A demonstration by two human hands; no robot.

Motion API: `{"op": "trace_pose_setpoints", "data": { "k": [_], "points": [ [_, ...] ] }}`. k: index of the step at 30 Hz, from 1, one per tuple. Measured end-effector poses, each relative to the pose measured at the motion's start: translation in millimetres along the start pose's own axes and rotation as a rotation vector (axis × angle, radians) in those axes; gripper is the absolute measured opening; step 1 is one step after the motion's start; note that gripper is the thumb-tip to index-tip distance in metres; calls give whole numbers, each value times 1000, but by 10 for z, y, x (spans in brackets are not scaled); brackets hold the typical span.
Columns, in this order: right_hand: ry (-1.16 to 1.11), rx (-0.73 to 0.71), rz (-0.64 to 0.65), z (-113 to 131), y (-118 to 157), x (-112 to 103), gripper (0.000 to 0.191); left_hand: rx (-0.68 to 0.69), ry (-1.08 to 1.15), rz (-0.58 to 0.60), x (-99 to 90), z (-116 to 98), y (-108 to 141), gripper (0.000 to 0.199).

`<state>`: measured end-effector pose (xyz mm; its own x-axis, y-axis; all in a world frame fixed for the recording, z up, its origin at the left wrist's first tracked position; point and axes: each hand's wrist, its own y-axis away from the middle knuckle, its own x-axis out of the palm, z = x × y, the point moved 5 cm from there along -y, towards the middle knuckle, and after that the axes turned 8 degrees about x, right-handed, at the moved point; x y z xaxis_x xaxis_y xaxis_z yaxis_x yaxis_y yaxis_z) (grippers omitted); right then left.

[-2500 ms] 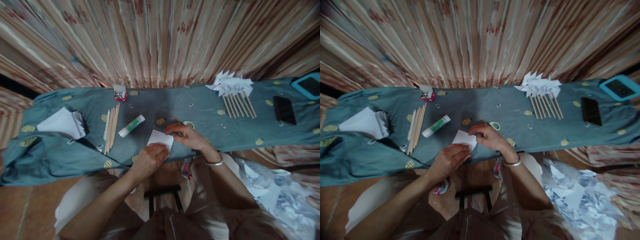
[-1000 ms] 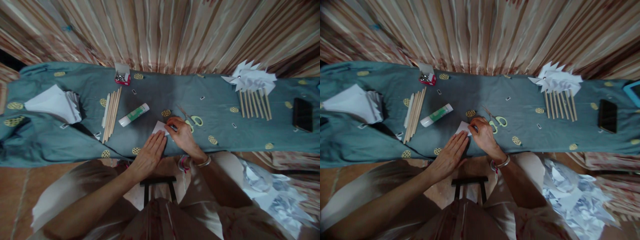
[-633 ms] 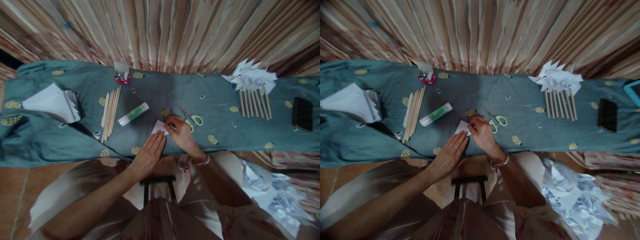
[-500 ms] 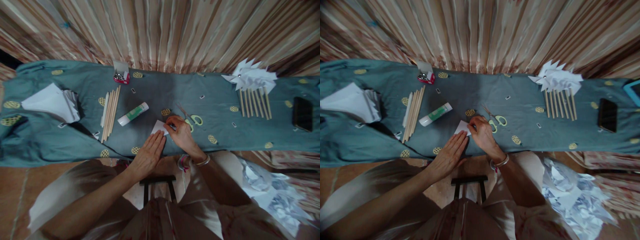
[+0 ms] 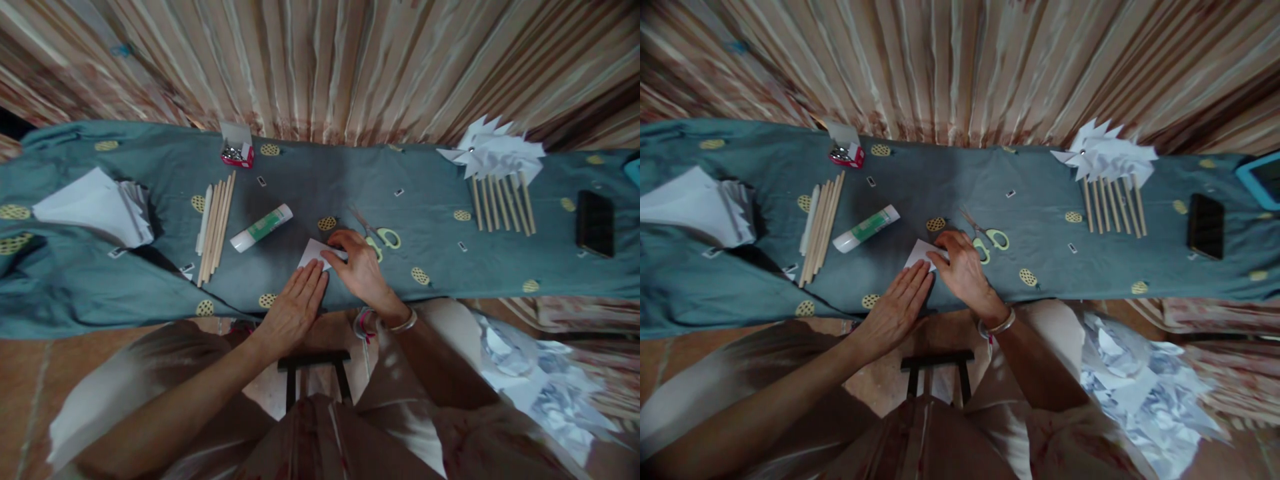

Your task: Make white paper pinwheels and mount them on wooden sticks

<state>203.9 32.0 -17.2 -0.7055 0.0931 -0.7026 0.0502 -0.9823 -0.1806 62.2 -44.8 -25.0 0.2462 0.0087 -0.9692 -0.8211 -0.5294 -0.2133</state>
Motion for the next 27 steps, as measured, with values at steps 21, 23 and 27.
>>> {"op": "trace_pose_setpoints", "data": {
  "k": [21, 23, 27],
  "points": [
    [169, -64, -3, -25, 202, 2, 38, 24, -72, 11, 47, -3, -6, 51],
    [208, -42, -4, -47, 218, -1, 39, 31, -69, 17, 45, 0, -3, 51],
    [271, -16, -26, -123, 234, -50, 40, 32, -70, 21, 46, 15, 36, 52]
  ]
}}
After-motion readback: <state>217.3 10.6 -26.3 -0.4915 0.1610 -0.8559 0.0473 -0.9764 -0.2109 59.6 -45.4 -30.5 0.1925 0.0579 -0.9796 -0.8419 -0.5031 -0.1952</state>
